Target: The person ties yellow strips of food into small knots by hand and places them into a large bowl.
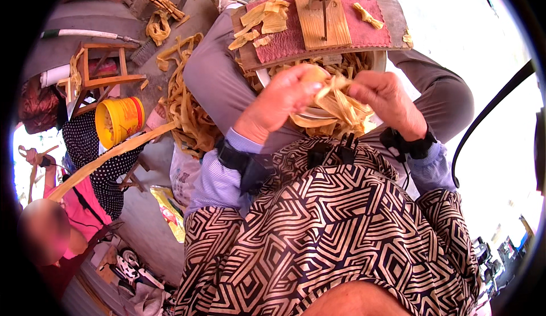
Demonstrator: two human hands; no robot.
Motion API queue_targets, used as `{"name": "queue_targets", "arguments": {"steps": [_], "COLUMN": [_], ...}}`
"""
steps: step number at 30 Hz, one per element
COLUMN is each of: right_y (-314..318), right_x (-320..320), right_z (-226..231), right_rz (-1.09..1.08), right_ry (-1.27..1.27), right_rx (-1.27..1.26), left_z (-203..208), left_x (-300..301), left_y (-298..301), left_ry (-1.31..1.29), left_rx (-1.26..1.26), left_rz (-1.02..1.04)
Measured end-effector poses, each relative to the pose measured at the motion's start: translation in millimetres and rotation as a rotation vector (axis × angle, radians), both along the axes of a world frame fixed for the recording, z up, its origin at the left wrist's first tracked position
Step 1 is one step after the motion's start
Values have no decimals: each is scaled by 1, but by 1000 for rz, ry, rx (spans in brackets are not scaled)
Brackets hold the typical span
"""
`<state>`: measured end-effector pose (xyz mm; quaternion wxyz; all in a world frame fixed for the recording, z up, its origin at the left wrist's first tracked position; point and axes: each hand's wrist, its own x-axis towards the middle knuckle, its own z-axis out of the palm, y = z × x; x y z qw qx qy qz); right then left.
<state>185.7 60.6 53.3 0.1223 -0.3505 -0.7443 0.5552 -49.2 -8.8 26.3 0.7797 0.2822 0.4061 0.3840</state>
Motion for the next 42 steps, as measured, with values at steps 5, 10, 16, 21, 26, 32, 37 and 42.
{"name": "queue_targets", "arguments": {"steps": [5, 10, 16, 21, 26, 32, 37, 42], "right_y": [1, -11, -3, 1, -23, -8, -8, -3], "right_x": [-5, -22, -23, -3, -19, -32, -37, -28], "right_z": [-36, -21, -17, 49, 74, 9, -20, -36], "right_rz": [-115, 65, -154, -294, 225, -465, -499, -468], "right_ry": [-166, 85, 66, 36, 484, 356, -20, -64], "right_rx": [618, 765, 820, 383, -244, -94, 456, 568], "left_z": [-30, -38, 13, 135, 116, 43, 11, -29], "left_x": [6, 63, 64, 5, 11, 56, 69, 52], "left_y": [-16, -11, -13, 14, 25, 13, 14, 11], "left_ry": [114, 76, -304, 307, 486, -184, -131, 213], "left_rx": [-137, -75, -213, 115, 611, 5, 14, 108], "left_rz": [-101, -55, -200, -386, -104, 114, 205, 28]}}
